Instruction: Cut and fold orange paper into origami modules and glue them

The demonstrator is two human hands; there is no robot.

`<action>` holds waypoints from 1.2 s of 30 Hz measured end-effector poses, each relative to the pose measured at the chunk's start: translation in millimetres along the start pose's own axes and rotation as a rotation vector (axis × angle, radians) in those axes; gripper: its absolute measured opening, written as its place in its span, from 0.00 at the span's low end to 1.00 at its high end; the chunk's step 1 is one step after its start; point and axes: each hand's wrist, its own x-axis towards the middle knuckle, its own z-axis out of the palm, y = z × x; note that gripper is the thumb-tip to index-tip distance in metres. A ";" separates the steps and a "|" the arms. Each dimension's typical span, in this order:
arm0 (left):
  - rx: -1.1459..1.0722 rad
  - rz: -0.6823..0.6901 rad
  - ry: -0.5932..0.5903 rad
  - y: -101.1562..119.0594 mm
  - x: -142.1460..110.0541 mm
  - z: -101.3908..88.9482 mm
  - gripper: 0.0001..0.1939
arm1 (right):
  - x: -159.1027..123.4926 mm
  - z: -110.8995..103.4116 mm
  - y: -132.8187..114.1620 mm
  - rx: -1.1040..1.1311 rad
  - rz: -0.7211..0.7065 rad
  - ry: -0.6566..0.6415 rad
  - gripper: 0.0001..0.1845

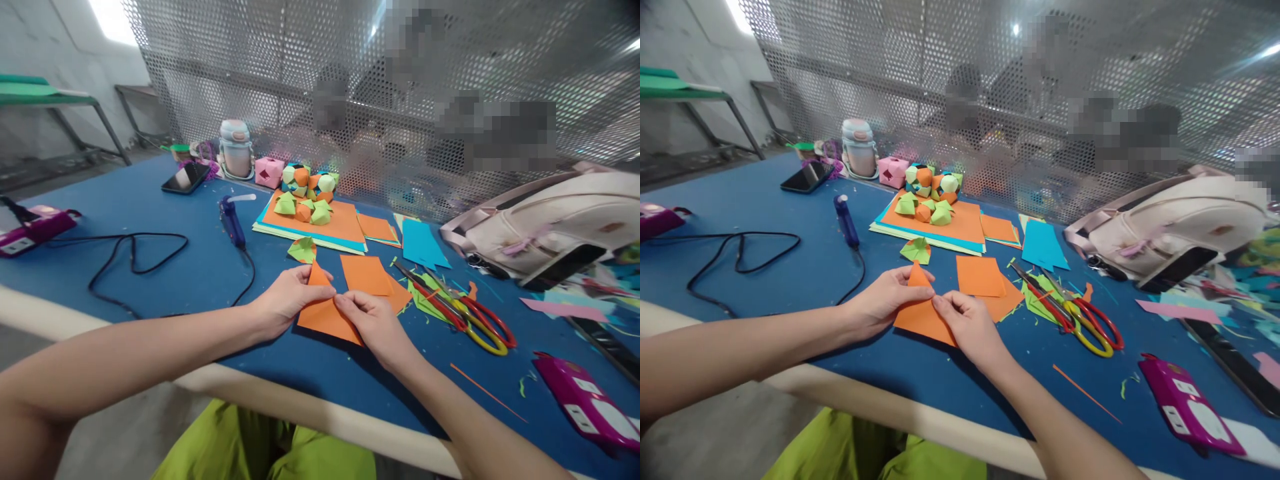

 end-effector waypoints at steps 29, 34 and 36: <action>0.191 -0.151 -0.021 -1.1 -0.3 -2.8 0.08 | -3.1 1.9 1.2 -0.078 -0.037 -0.046 0.20; 0.152 -0.121 -0.055 -1.7 0.7 -2.4 0.09 | -5.2 -1.1 0.9 -0.076 -0.032 -0.060 0.19; 0.149 -0.109 -0.047 -0.8 1.4 -2.2 0.08 | -5.1 -2.3 1.0 -0.050 -0.022 -0.062 0.19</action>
